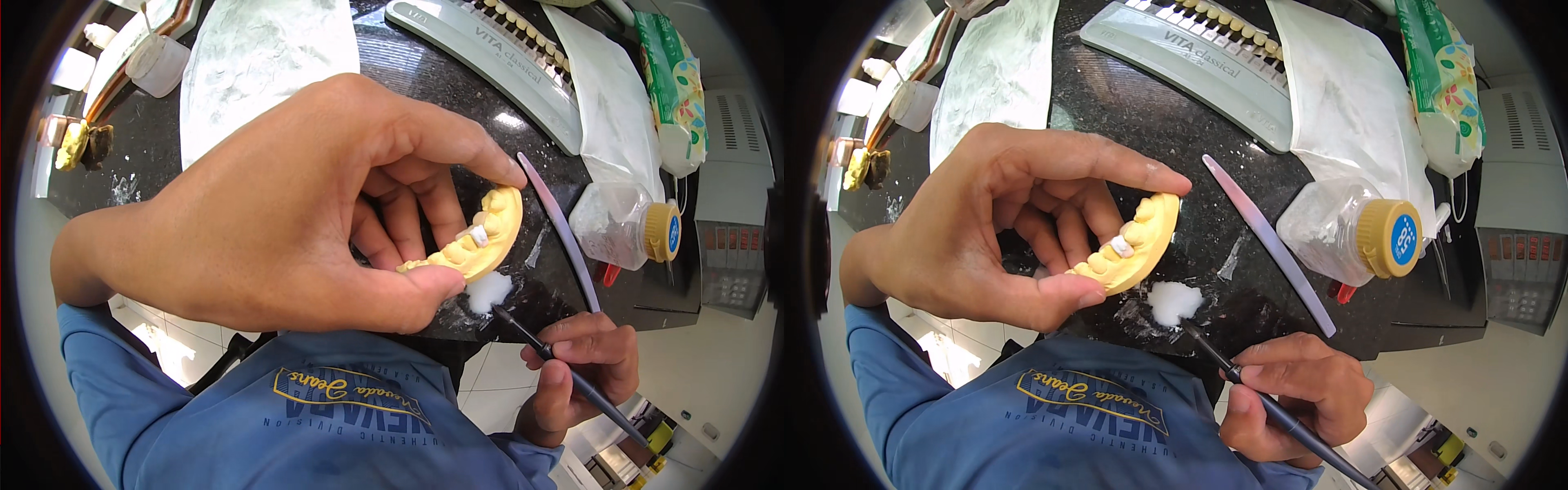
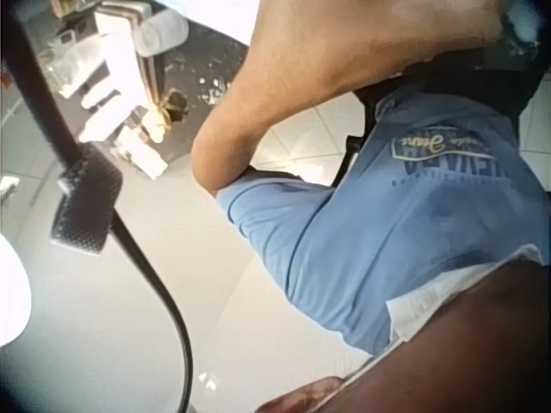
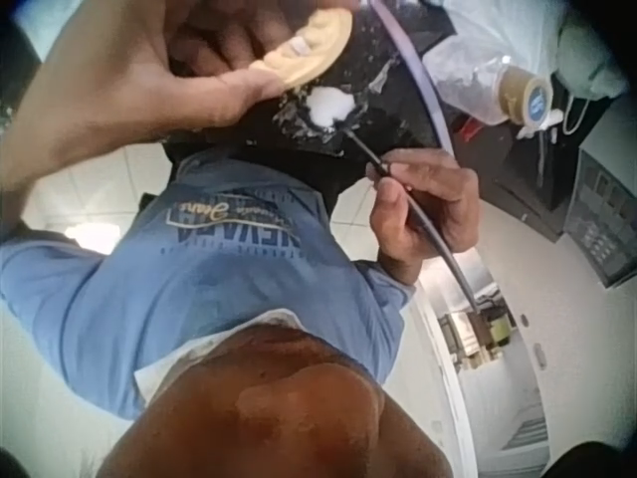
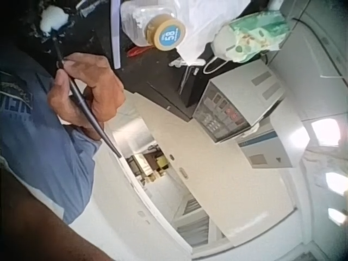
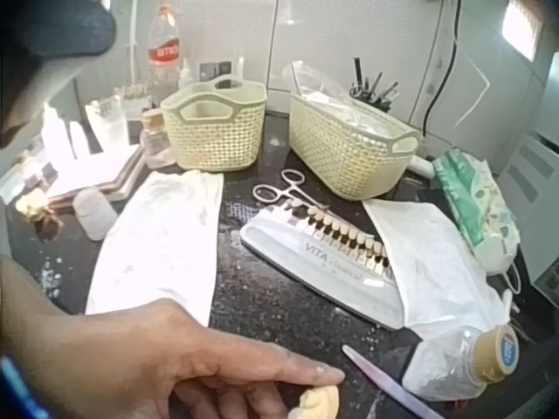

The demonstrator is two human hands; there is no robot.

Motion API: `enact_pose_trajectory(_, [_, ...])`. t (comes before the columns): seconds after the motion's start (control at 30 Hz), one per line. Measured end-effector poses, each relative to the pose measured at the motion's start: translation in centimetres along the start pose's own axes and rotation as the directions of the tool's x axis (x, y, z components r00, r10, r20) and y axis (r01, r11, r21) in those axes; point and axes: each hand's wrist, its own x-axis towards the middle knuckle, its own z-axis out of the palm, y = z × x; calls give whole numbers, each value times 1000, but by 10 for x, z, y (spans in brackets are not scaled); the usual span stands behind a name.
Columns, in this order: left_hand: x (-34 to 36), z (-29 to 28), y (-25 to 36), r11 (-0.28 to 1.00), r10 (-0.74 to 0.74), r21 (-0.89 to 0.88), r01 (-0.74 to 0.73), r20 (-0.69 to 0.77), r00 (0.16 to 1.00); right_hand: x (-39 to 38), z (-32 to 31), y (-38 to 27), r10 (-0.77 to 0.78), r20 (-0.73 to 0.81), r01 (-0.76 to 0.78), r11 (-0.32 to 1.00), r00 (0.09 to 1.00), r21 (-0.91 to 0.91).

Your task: Applying and modeling porcelain material on a dental cast using a brush and carving tool.

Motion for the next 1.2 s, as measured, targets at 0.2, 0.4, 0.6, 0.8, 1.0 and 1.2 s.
enact_pose_trajectory(0.2, [-2,-6,-5,999,14,-45,-12,61,998,6,-6,0,-111,187,96,992,976,87])
enact_pose_trajectory(0.4, [-2,-10,0,998,62,0,-63,117,991,9,23,-5,-251,-30,247,964,967,-97])
enact_pose_trajectory(0.6, [-5,-4,4,976,32,-216,-31,0,999,13,46,-8,-259,-150,225,951,954,-212])
enact_pose_trajectory(0.8, [-6,2,0,909,93,-406,-95,-25,995,35,56,-13,-259,-89,249,963,962,-103])
enact_pose_trajectory(1.0, [-7,-2,1,920,101,-374,-119,-65,993,42,62,-13,-289,-76,272,947,954,-173])
enact_pose_trajectory(1.2, [-10,-1,8,811,12,-578,-94,-144,990,50,62,-11,-288,-167,264,952,943,-153])
